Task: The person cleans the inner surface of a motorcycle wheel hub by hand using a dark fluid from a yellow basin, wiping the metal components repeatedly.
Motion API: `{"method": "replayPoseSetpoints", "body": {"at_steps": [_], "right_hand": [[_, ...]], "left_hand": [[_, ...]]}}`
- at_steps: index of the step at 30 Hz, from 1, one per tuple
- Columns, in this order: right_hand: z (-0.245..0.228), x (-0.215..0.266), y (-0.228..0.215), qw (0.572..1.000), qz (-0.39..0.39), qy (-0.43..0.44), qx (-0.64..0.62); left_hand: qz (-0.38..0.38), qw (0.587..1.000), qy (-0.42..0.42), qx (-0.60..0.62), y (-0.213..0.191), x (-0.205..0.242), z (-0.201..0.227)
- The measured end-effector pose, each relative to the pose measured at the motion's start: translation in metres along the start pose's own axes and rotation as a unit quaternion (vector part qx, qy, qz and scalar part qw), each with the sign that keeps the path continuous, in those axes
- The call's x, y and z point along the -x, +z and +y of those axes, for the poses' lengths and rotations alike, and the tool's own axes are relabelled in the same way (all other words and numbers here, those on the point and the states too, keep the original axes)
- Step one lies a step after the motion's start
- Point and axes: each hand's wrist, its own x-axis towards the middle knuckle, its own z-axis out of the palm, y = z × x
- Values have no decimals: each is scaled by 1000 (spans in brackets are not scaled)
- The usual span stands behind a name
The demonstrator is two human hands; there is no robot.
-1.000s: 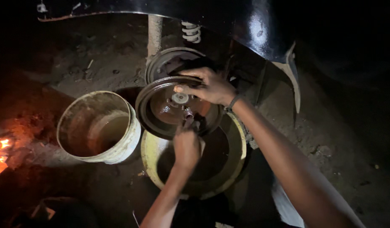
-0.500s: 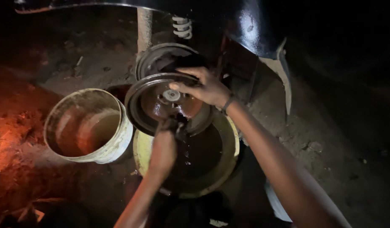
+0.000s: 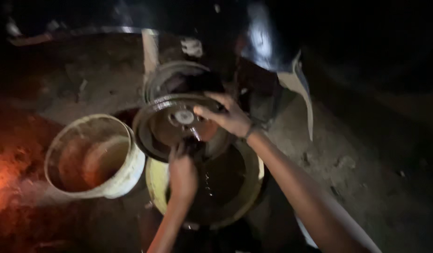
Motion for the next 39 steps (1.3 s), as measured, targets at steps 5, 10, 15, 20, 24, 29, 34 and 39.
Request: {"method": "replayPoseSetpoints", "body": {"at_steps": [5, 10, 15, 20, 24, 29, 34, 39], "right_hand": [[36, -3, 3, 996, 44, -21, 70], [77, 18, 25, 984, 160, 14, -72], [101, 26, 37, 969, 187, -14, -158], [65, 35, 16, 981, 78, -105, -143], [20, 46, 7, 983, 97, -149, -54], [-46, 8, -8, 954, 38, -294, 47], [-70, -45, 17, 955, -120, -183, 202], [-38, -36, 13, 956, -46, -211, 196]], "left_hand": [[-99, 956, -229, 157, 61, 17, 13], [-69, 997, -8, -42, 12, 11, -20], [-79, 983, -108, 128, 30, -1, 22], [-104, 990, -42, 84, -23, 37, -3], [-88, 994, -10, 58, -38, 74, -17], [-192, 962, -159, 109, 39, 128, -39], [-327, 915, -211, -106, 158, 172, -98], [-441, 859, -250, -63, 212, 215, -87]]}}
